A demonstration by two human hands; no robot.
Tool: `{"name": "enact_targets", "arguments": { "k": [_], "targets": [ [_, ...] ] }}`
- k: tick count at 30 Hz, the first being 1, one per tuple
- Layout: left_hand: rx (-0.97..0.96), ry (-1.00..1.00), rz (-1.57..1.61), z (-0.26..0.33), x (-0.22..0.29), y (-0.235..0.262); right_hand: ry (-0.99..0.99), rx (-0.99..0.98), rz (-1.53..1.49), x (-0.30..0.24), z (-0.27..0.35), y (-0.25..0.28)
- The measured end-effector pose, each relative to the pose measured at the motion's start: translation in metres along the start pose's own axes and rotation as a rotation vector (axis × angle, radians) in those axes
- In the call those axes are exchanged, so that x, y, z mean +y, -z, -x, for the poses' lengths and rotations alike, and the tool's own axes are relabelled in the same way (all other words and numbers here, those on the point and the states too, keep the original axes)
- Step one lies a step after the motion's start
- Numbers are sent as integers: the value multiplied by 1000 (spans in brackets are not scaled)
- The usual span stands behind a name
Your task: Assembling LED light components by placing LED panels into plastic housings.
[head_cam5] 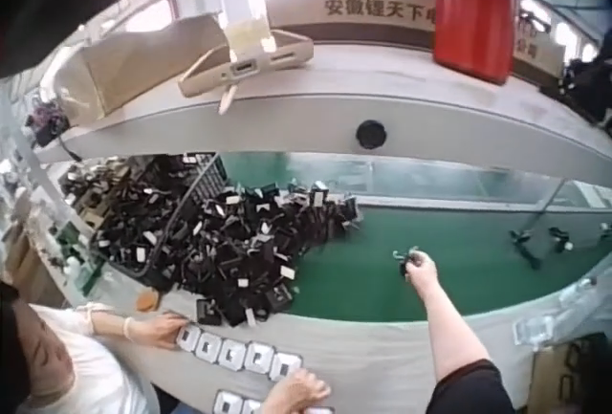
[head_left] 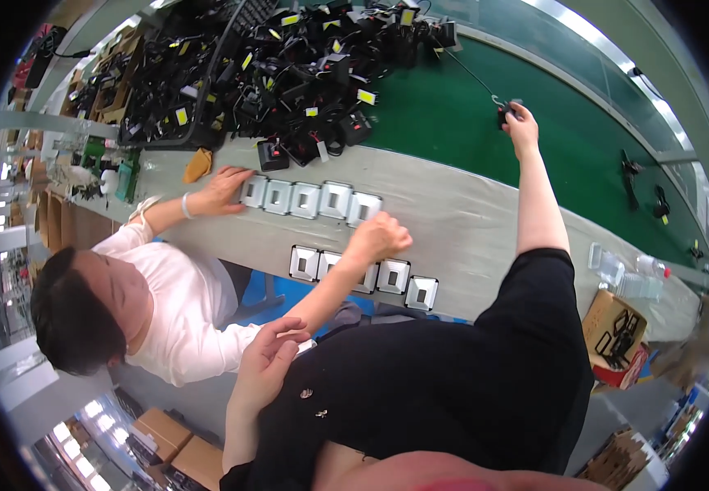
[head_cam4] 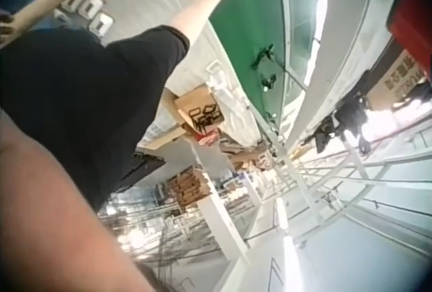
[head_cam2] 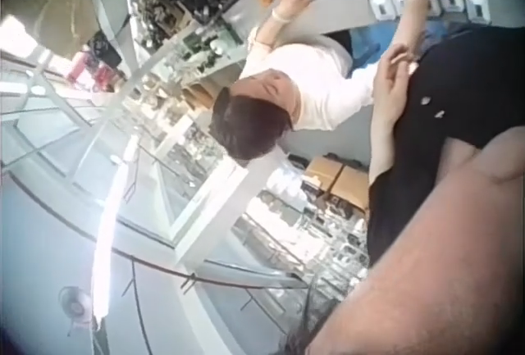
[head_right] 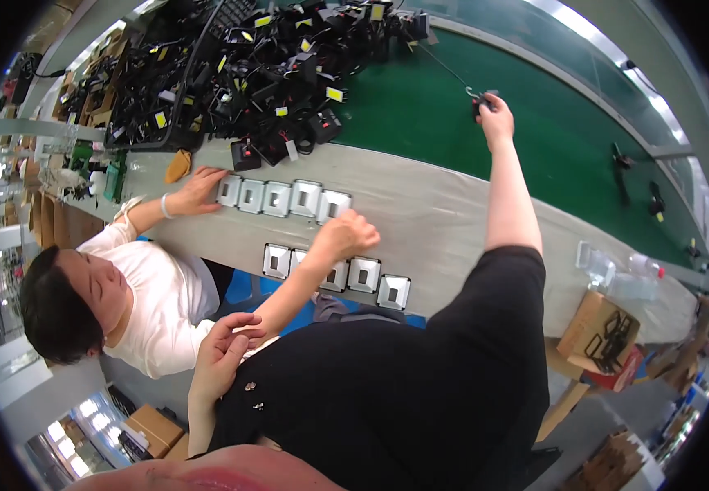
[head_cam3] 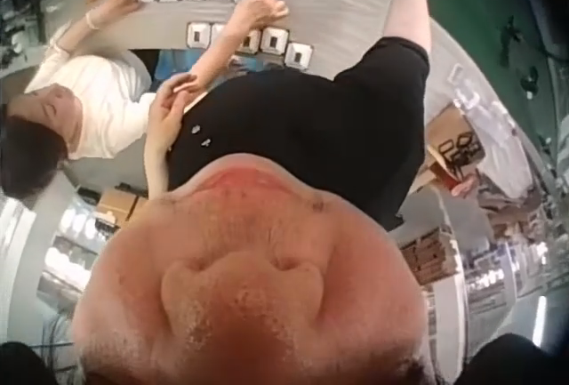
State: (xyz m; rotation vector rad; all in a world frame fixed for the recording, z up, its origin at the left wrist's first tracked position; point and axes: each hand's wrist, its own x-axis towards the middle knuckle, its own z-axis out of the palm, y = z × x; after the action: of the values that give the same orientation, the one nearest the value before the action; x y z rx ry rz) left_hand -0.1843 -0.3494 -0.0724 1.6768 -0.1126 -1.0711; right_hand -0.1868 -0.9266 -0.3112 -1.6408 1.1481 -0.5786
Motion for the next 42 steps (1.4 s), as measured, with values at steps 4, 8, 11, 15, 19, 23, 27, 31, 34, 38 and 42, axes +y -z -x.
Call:
{"name": "enact_targets", "arguments": {
  "k": [4,8,11,15,19,23,27,31,34,38,42],
  "targets": [
    [-114,-86,-63,-7,-3,6,242,239,395,-22,72,69],
    [-217,-140,-117,-9,-4,12,618,318,378,-97,148,110],
    [-292,-218,-178,-11,3,15,835,402,482,-145,203,125],
    [-391,-264,-110,-24,13,11,938,312,519,-167,267,117],
    [-544,-117,229,-49,30,-4,980,353,584,-165,297,113],
    [-625,-122,144,-52,35,-15,912,658,548,-176,315,164],
    [-682,-189,116,-48,46,-33,1099,662,557,-206,361,163],
    [-797,-230,215,-43,83,-82,1265,534,566,-202,372,122],
    [-880,-171,377,-63,104,-113,1336,426,537,-192,371,81],
    [-672,-244,410,-81,93,-116,1282,318,421,-175,380,45],
    [-581,-198,420,-93,82,-101,1195,156,280,-183,394,40]
  ]
}}
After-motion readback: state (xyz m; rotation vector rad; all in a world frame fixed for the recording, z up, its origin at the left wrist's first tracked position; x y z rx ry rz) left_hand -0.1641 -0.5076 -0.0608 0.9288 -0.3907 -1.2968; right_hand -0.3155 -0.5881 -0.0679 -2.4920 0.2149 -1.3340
